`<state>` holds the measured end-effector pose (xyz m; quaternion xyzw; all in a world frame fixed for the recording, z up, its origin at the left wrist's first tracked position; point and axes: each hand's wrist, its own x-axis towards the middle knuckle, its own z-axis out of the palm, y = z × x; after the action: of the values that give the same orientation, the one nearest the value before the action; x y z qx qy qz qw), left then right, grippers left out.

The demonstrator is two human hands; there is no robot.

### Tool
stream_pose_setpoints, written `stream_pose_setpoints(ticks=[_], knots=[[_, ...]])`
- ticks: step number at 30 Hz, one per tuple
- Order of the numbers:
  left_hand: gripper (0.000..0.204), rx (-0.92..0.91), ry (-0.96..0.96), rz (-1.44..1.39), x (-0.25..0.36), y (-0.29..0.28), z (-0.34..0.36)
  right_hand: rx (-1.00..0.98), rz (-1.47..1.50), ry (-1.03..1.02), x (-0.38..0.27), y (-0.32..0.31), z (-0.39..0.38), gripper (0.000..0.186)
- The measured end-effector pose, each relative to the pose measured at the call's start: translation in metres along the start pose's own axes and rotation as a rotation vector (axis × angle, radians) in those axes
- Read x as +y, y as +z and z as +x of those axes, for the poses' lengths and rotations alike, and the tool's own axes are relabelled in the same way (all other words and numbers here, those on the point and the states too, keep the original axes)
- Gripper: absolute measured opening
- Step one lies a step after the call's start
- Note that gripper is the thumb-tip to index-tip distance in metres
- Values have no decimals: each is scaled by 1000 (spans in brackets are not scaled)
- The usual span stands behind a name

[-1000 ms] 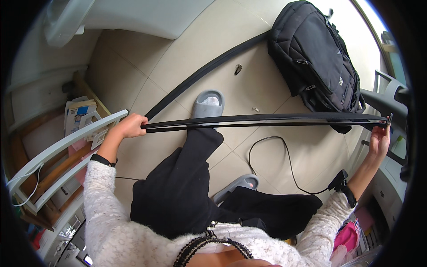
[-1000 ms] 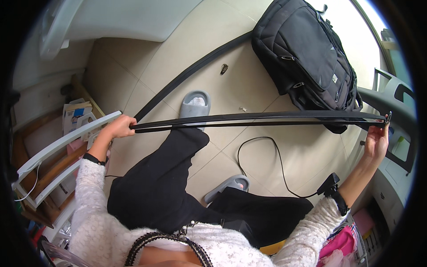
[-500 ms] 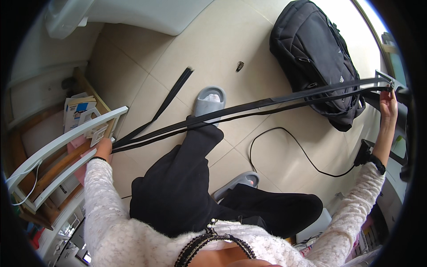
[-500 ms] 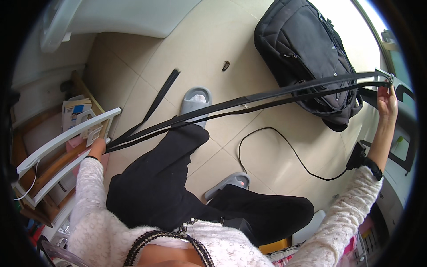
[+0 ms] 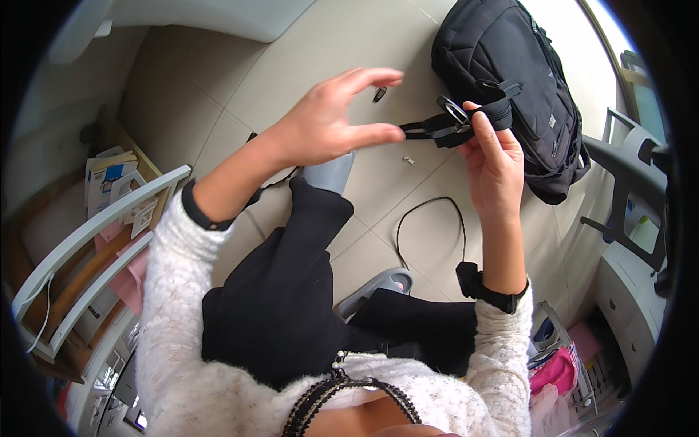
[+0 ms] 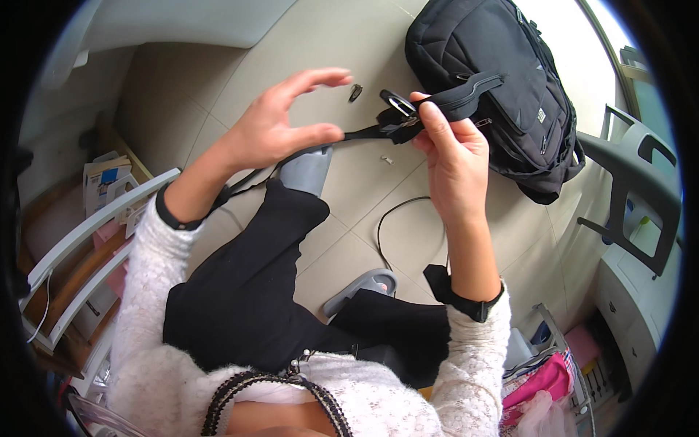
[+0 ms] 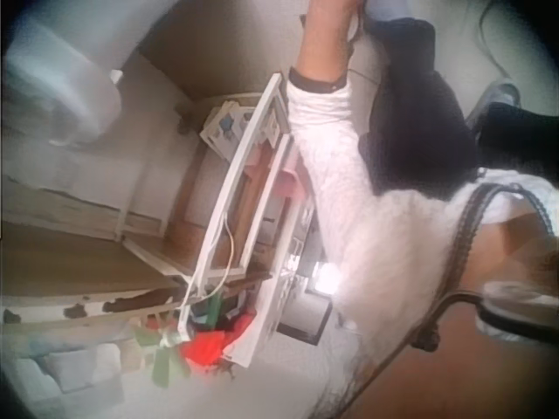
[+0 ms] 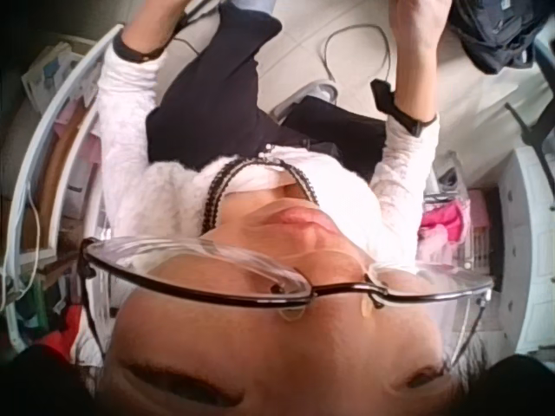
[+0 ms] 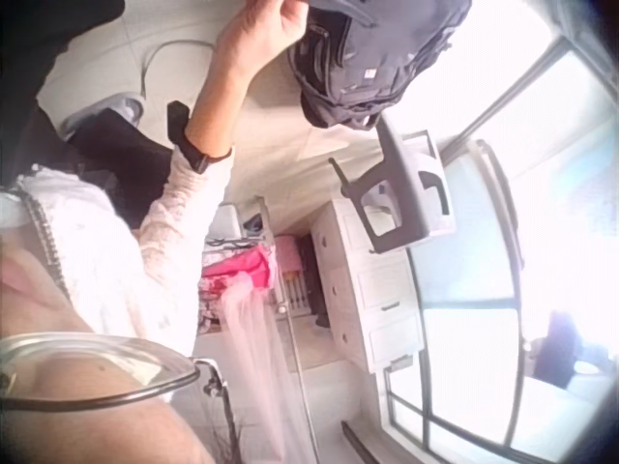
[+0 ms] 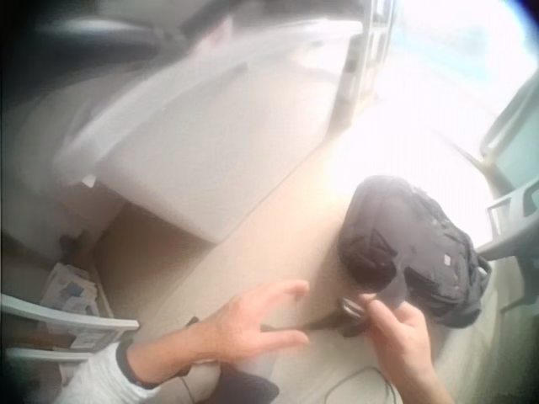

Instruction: The person sits on the floor and repairs a black bag strap by attaching a metal slider to the zipper tape. They thread the zipper tape through the slider, test the zipper movement, and then attach a metal stop to the end of the strap.

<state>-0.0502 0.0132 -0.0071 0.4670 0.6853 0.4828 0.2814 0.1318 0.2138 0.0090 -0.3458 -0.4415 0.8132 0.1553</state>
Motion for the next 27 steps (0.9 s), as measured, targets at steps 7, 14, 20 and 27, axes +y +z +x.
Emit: stream_pose_setpoints(ticks=[7,14,20,27], knots=[[20,-183,-186,-378,34,27,41,34,128,41,21,19,-23,19],[24,224,399,429,36,48,26,149,225,57,32,16,-25,19],[19,287,722,679,29,50,21,178,116,40,32,10,-23,17],[18,250,735,746,16,55,12,262,80,-44,39,16,-17,15]])
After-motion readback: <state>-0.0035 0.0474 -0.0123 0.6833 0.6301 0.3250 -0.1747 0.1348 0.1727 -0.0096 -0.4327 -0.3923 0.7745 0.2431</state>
